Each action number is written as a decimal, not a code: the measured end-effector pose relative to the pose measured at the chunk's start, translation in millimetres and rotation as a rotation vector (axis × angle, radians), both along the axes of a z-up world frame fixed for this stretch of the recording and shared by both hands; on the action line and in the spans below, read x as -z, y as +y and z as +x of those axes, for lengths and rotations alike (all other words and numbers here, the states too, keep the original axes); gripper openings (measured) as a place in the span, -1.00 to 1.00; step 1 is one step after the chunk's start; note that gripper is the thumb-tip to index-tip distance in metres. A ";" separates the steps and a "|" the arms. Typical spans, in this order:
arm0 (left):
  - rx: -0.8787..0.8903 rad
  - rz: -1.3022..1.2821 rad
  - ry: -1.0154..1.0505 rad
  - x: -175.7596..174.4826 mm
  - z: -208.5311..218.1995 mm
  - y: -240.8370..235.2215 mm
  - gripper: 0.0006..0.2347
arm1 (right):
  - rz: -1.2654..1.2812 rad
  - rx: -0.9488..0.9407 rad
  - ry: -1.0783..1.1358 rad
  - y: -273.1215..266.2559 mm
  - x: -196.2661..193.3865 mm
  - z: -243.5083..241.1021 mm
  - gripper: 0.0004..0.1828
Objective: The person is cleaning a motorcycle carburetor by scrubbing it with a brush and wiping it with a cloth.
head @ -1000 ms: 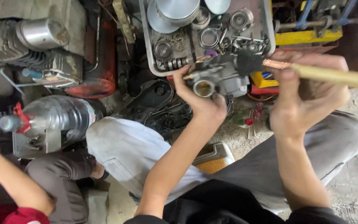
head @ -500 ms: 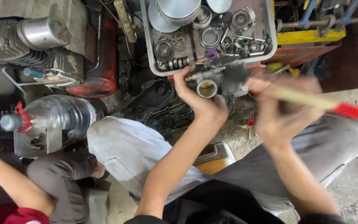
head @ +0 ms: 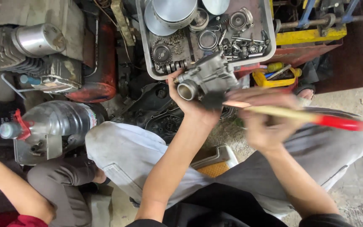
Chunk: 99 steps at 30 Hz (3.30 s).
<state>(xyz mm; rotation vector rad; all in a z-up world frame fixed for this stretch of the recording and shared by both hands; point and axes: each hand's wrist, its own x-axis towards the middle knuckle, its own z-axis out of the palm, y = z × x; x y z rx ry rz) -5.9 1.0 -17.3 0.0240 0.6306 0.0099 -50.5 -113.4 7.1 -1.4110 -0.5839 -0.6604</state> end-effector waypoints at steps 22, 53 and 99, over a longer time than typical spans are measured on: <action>0.273 -0.353 -0.515 39.2 4.6 -10.0 -0.40 | -0.122 0.120 -0.052 -29.1 -21.9 3.3 -0.75; 0.558 -0.309 -0.884 1.3 32.6 14.7 -0.27 | 0.015 0.012 0.141 -61.1 -47.5 35.6 -0.92; 0.273 1.529 -0.987 13.1 29.6 56.6 -0.45 | 0.121 -0.219 0.201 -43.8 -15.0 36.8 -0.90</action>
